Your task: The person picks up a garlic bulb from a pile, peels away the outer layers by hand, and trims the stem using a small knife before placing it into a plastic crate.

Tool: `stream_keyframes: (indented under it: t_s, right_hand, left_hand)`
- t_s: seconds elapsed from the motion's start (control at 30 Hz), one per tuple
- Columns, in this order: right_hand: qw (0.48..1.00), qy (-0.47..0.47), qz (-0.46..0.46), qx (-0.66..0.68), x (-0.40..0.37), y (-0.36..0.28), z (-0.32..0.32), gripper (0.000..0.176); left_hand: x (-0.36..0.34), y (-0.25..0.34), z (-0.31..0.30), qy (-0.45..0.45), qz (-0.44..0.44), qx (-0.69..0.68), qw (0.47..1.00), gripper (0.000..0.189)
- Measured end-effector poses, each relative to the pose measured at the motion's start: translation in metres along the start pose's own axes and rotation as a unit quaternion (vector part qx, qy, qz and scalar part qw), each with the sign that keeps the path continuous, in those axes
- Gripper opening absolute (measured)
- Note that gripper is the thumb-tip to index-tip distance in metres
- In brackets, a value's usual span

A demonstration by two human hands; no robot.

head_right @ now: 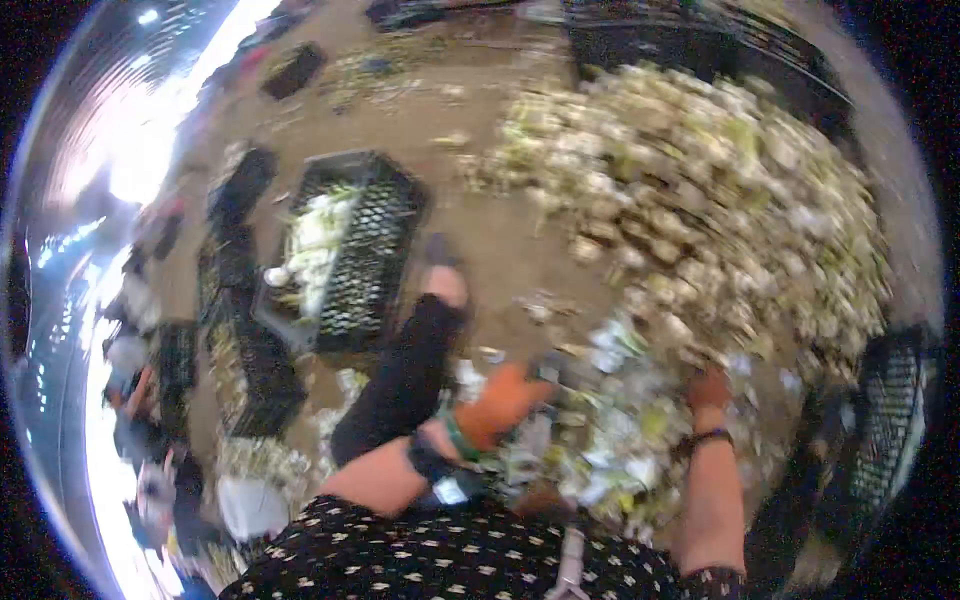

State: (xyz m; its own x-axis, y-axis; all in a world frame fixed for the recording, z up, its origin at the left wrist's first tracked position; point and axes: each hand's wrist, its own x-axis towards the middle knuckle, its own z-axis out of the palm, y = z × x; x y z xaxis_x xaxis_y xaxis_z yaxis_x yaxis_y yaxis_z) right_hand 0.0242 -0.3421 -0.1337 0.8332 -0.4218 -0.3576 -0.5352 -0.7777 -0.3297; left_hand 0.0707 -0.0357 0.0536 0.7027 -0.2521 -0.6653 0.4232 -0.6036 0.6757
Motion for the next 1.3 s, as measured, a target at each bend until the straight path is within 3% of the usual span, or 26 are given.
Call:
stream_keyframes:
  t_s: [0.03, 0.07, 0.1, 0.13, 0.17, 0.2, 0.27, 0.3, 0.33, 0.37, 0.4, 0.47, 0.5, 0.53, 0.6, 0.63, 0.67, 0.7, 0.73, 0.77, 0.83, 0.9, 0.93, 1.1, 1.2, 1.3]
  right_hand:
    - [0.988, 0.065, -0.038, 0.135, 0.006, 0.017, 0.013, 0.034]
    - [0.982, 0.02, 0.051, 0.183, 0.001, 0.003, -0.001, 0.035]
    - [0.943, 0.003, 0.073, 0.324, 0.012, 0.016, 0.006, 0.039]
    - [0.946, -0.014, 0.092, 0.311, 0.025, 0.044, 0.019, 0.041]
    - [0.805, -0.033, 0.114, 0.581, 0.014, 0.019, -0.002, 0.038]
    - [0.59, -0.049, 0.129, 0.795, -0.01, -0.013, -0.04, 0.037]
    - [0.451, 0.002, 0.082, 0.889, -0.027, -0.033, -0.076, 0.036]
    - [0.451, 0.002, 0.075, 0.89, -0.023, -0.02, -0.083, 0.036]
    - [0.439, -0.063, -0.065, 0.894, -0.011, 0.004, -0.087, 0.038]
    - [0.417, -0.126, -0.204, 0.877, -0.007, 0.018, -0.094, 0.039]
    - [0.415, -0.127, -0.209, 0.876, -0.022, 0.01, -0.11, 0.039]
    - [0.554, -0.063, -0.152, 0.816, -0.071, -0.025, -0.153, 0.034]
    - [0.725, 0.005, -0.338, 0.6, -0.083, -0.032, -0.16, 0.034]
    - [0.725, 0.006, -0.337, 0.601, -0.089, -0.024, -0.166, 0.034]
    - [0.838, -0.025, -0.185, 0.513, -0.099, 0.01, -0.174, 0.032]
    - [0.925, 0.008, -0.236, 0.296, -0.1, 0.025, -0.173, 0.031]
    - [0.927, 0.105, -0.139, 0.331, -0.105, 0.035, -0.164, 0.06]
    - [0.906, -0.009, -0.02, 0.422, -0.153, -0.04, -0.205, 0.061]
    - [0.902, 0.104, -0.143, 0.395, -0.151, -0.022, -0.179, 0.062]
    - [0.958, 0.152, -0.108, 0.218, -0.152, -0.03, -0.184, 0.069]
    - [0.95, 0.196, -0.138, 0.201, -0.162, -0.055, -0.189, 0.068]
    - [0.957, 0.159, -0.132, 0.202, -0.163, -0.056, -0.191, 0.067]
    - [0.95, 0.15, -0.163, 0.222, -0.162, -0.057, -0.19, 0.067]
    - [0.95, 0.186, -0.232, 0.094, -0.162, -0.058, -0.182, 0.064]
    - [0.94, 0.2, -0.269, 0.067, -0.165, -0.061, -0.181, 0.062]
    - [0.936, 0.179, -0.296, 0.067, -0.166, -0.067, -0.181, 0.058]
  left_hand:
    - [0.021, -0.036, 0.013, -0.027, 0.112, -0.056, 0.992, 0.037]
    - [-0.007, 0.007, 0.005, -0.081, 0.062, -0.19, 0.977, 0.036]
    - [-0.005, 0.004, 0.005, -0.099, 0.076, -0.232, 0.965, 0.036]
    - [0.001, 0.0, 0.009, -0.131, 0.095, -0.274, 0.948, 0.037]
    - [0.008, -0.006, 0.015, -0.119, 0.101, -0.276, 0.948, 0.037]
    - [0.017, -0.014, 0.022, -0.101, 0.126, -0.256, 0.953, 0.038]
    - [0.026, -0.014, 0.036, -0.084, 0.159, -0.235, 0.955, 0.039]
    - [0.027, -0.011, 0.042, -0.053, 0.197, -0.155, 0.967, 0.035]
    - [0.028, -0.009, 0.047, -0.021, 0.232, -0.074, 0.97, 0.032]
    - [0.031, -0.008, 0.051, -0.058, 0.278, -0.077, 0.956, 0.021]
    - [0.032, -0.002, 0.056, -0.056, 0.282, -0.076, 0.955, 0.021]
    - [0.026, 0.01, 0.064, -0.056, 0.305, -0.037, 0.95, 0.015]
    - [0.021, 0.015, 0.062, -0.053, 0.306, -0.035, 0.95, 0.015]
    - [0.018, 0.021, 0.06, -0.051, 0.326, 0.001, 0.944, 0.014]
    - [0.015, 0.03, 0.07, -0.058, 0.368, 0.069, 0.926, 0.014]
    - [0.031, 0.021, 0.083, -0.058, 0.403, 0.074, 0.91, 0.016]
    - [0.005, 0.043, 0.071, -0.077, 0.405, 0.02, 0.911, 0.018]
    - [0.008, 0.045, 0.071, -0.085, 0.464, 0.25, 0.845, 0.021]
    - [0.019, 0.033, 0.079, 0.005, 0.596, 0.231, 0.769, 0.024]
    - [-0.004, 0.057, 0.072, -0.11, 0.427, 0.156, 0.884, 0.028]
    - [-0.005, 0.063, 0.078, -0.128, 0.388, 0.101, 0.907, 0.03]
    - [-0.008, 0.08, 0.073, -0.146, 0.316, 0.168, 0.922, 0.031]
    - [-0.019, 0.093, 0.071, -0.193, 0.278, 0.109, 0.935, 0.031]
    - [-0.008, 0.086, 0.089, -0.193, 0.346, 0.033, 0.918, 0.029]
    - [-0.017, 0.095, 0.086, -0.235, 0.26, 0.024, 0.936, 0.027]
    - [-0.014, 0.09, 0.088, -0.219, 0.261, -0.01, 0.94, 0.021]
